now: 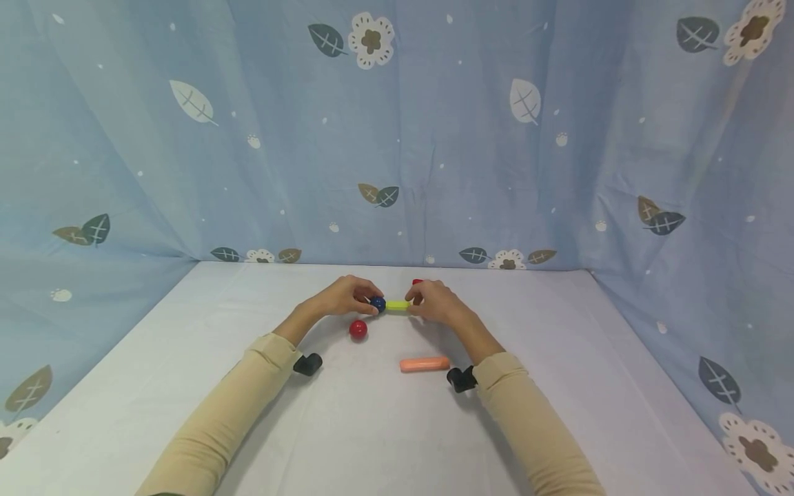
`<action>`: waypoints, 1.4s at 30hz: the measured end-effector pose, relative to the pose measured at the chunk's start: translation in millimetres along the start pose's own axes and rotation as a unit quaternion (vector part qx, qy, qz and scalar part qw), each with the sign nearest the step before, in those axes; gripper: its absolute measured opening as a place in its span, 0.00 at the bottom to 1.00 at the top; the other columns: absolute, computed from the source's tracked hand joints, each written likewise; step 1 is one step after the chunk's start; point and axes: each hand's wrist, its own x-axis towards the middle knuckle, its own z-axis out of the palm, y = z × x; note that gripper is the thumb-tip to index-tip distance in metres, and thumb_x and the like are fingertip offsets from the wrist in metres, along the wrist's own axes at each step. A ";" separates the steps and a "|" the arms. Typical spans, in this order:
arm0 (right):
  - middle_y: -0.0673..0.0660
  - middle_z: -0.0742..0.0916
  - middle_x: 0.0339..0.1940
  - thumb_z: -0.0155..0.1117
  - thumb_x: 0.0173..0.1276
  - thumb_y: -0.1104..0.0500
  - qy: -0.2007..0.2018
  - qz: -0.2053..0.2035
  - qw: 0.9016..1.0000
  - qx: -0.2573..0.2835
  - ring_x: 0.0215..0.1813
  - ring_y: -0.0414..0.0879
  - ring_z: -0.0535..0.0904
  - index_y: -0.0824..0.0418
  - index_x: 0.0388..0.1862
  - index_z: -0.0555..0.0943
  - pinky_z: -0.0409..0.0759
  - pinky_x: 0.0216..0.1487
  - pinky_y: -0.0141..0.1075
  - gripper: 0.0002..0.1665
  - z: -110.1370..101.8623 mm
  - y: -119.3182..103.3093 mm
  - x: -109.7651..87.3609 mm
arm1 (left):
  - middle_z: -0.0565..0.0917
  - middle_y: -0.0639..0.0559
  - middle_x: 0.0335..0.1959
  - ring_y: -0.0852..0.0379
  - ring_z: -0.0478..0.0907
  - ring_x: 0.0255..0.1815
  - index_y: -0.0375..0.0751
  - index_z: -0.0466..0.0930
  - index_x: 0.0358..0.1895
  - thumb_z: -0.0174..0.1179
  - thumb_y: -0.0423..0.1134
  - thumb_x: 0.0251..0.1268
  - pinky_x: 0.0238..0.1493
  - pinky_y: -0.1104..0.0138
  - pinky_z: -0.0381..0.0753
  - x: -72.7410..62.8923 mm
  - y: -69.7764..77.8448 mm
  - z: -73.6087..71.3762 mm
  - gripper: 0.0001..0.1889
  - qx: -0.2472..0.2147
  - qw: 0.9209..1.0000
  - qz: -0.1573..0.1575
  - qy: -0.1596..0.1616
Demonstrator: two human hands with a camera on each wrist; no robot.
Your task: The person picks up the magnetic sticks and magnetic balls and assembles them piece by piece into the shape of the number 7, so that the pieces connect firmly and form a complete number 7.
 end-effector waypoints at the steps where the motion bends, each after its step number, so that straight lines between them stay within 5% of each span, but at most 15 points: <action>1: 0.57 0.88 0.43 0.68 0.65 0.59 0.001 -0.003 1.000 -0.001 0.29 0.41 0.80 0.61 0.53 0.84 0.81 0.37 0.30 0.17 -0.4 0.8 -0.9 | 0.87 0.52 0.49 0.57 0.84 0.52 0.47 0.83 0.53 0.70 0.41 0.59 0.57 0.62 0.82 -0.1 0.3 0.0 0.18 -0.001 1.000 -0.002 -0.001; 14: 0.57 0.87 0.44 0.68 0.66 0.58 0.016 -0.004 1.000 -0.003 0.37 0.47 0.80 0.61 0.54 0.83 0.80 0.35 0.30 0.18 -9.8 6.5 -16.7 | 0.87 0.52 0.50 0.56 0.83 0.53 0.46 0.83 0.54 0.70 0.41 0.59 0.59 0.62 0.81 -0.5 1.9 0.2 0.18 -0.003 1.000 -0.011 -0.001; 42: 0.62 0.87 0.48 0.66 0.66 0.60 0.081 -0.027 0.996 0.020 0.47 0.52 0.81 0.64 0.54 0.82 0.83 0.52 0.45 0.18 -20.0 34.8 -43.5 | 0.86 0.50 0.51 0.54 0.83 0.54 0.46 0.83 0.54 0.70 0.41 0.59 0.59 0.61 0.81 0.2 -1.0 2.0 0.19 -0.022 1.000 -0.012 0.003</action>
